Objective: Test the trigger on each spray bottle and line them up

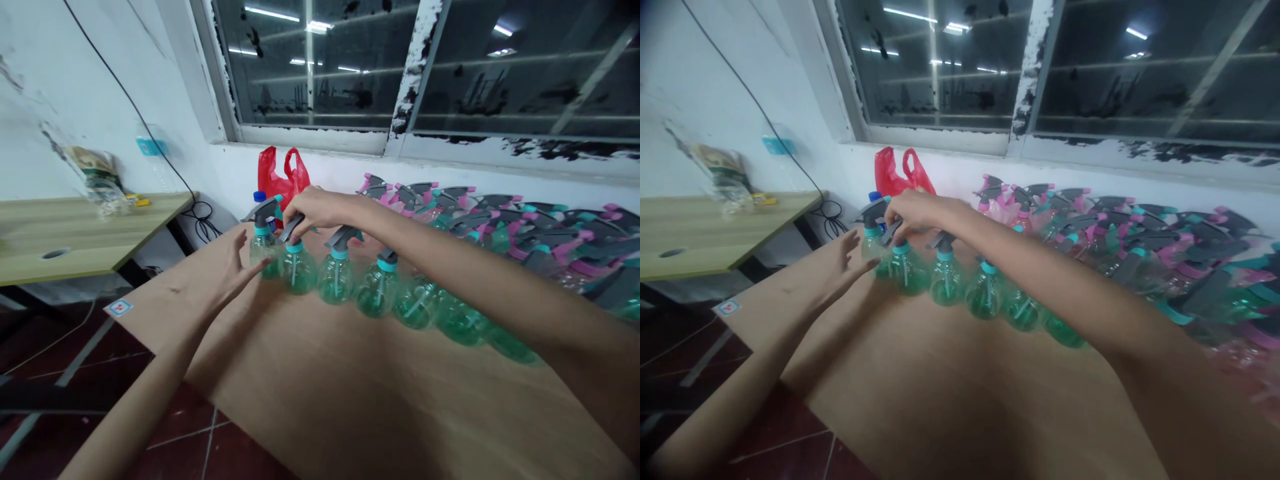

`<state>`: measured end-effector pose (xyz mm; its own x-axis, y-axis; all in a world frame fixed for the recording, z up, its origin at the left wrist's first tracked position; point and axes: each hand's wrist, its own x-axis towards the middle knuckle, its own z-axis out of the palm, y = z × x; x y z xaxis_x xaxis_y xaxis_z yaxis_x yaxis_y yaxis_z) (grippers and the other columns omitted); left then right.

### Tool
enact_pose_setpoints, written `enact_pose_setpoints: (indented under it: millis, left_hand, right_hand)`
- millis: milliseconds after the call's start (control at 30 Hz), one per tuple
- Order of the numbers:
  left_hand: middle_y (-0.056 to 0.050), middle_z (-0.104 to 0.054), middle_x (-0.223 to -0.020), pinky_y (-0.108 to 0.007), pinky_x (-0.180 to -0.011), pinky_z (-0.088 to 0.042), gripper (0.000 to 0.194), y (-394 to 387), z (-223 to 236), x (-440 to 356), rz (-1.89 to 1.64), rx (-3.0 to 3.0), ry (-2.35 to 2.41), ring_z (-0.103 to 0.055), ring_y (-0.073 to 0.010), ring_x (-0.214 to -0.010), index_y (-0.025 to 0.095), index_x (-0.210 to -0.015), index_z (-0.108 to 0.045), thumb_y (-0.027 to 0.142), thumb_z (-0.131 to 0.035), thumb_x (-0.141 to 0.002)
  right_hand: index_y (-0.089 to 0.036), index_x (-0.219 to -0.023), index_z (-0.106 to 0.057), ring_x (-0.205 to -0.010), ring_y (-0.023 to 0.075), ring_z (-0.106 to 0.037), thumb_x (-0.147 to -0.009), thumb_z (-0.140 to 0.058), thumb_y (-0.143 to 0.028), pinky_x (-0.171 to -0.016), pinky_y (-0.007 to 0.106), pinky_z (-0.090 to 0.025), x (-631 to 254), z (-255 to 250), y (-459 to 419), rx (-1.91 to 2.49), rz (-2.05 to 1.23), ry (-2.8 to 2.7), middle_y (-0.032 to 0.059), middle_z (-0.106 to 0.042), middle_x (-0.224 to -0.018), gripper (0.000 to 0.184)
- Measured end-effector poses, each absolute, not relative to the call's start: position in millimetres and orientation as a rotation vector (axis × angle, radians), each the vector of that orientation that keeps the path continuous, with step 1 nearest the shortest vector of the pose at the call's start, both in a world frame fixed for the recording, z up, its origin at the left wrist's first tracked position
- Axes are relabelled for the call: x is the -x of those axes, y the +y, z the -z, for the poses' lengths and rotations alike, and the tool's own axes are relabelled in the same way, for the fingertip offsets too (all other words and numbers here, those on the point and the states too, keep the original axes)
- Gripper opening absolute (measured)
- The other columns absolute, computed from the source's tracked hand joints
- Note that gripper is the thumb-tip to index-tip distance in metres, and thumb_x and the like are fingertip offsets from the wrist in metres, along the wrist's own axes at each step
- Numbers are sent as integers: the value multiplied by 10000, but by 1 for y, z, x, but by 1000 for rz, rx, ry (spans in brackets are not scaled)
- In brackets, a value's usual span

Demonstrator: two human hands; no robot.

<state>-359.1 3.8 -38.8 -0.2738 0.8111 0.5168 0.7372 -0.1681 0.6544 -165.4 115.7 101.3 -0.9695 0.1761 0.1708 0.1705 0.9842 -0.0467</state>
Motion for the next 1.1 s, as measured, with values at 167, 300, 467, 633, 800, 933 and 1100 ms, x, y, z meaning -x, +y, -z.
enact_pose_setpoints:
  millis: [167, 300, 467, 633, 800, 933, 1100]
  left_hand:
    - [-107, -368, -1403, -519, -1059, -300, 601, -48, 32, 347, -1610, -1820, 2089, -329, -296, -1313, 272, -1334, -318, 432, -587, -821]
    - [-76, -493, -1272, -501, -992, -406, 451, -89, 22, 310, -1577, -1950, 1977, -460, -280, -1210, 257, -1242, -414, 425, -544, -844]
    - [-103, -506, -1237, -531, -924, -454, 589, -118, 26, 252, -1048, -2097, 1944, -519, -325, -1128, 249, -1270, -353, 469, -602, -784]
    - [-133, -505, -1265, -527, -919, -465, 649, -127, 44, 202, -868, -2174, 1846, -510, -352, -1150, 242, -1312, -343, 474, -619, -773]
    - [-121, -523, -1255, -506, -933, -454, 637, -117, 43, 140, -942, -2268, 1667, -504, -335, -1161, 235, -1283, -381, 480, -644, -757]
    - [-129, -577, -1133, -490, -864, -494, 642, -102, 33, 86, -873, -2279, 1592, -576, -330, -1041, 180, -1205, -460, 538, -662, -711]
    - [-128, -571, -1123, -500, -890, -465, 620, -77, 36, 35, -833, -2284, 1472, -554, -319, -1067, 169, -1151, -480, 538, -677, -695]
  right_hand:
    - [-204, -769, -702, -805, 178, -571, -755, -674, -374, -859, 398, -309, 159, -100, 94, 179, -40, -2951, 2, -668, -743, 172]
    - [-179, -720, -688, -783, 183, -575, -770, -655, -405, -911, 461, -247, 143, -101, 61, 86, -35, -2992, -3, -649, -688, 234]
    - [-176, -775, -705, -851, 197, -583, -789, -647, -394, -988, 496, -180, 106, -105, 12, 61, 25, -3066, 23, -669, -778, 225]
    - [-174, -789, -705, -872, 200, -588, -806, -640, -369, -1033, 516, -126, 49, -105, -19, 84, 78, -3083, 30, -676, -828, 207]
    - [-197, -777, -694, -960, 225, -584, -804, -641, -376, -1057, 540, -70, -26, -98, -29, 275, 58, -3025, 27, -676, -921, 188]
    - [-211, -1052, -637, -1167, 261, -492, -773, -640, -472, -1086, 526, -35, -100, -83, -23, 472, -39, -2810, 62, -626, -1140, 382]
    - [-304, -1333, -401, -1259, 325, -390, -692, -604, -641, -1009, 525, -305, -195, -47, -23, 1063, -225, -2456, 47, -484, -1351, 752]
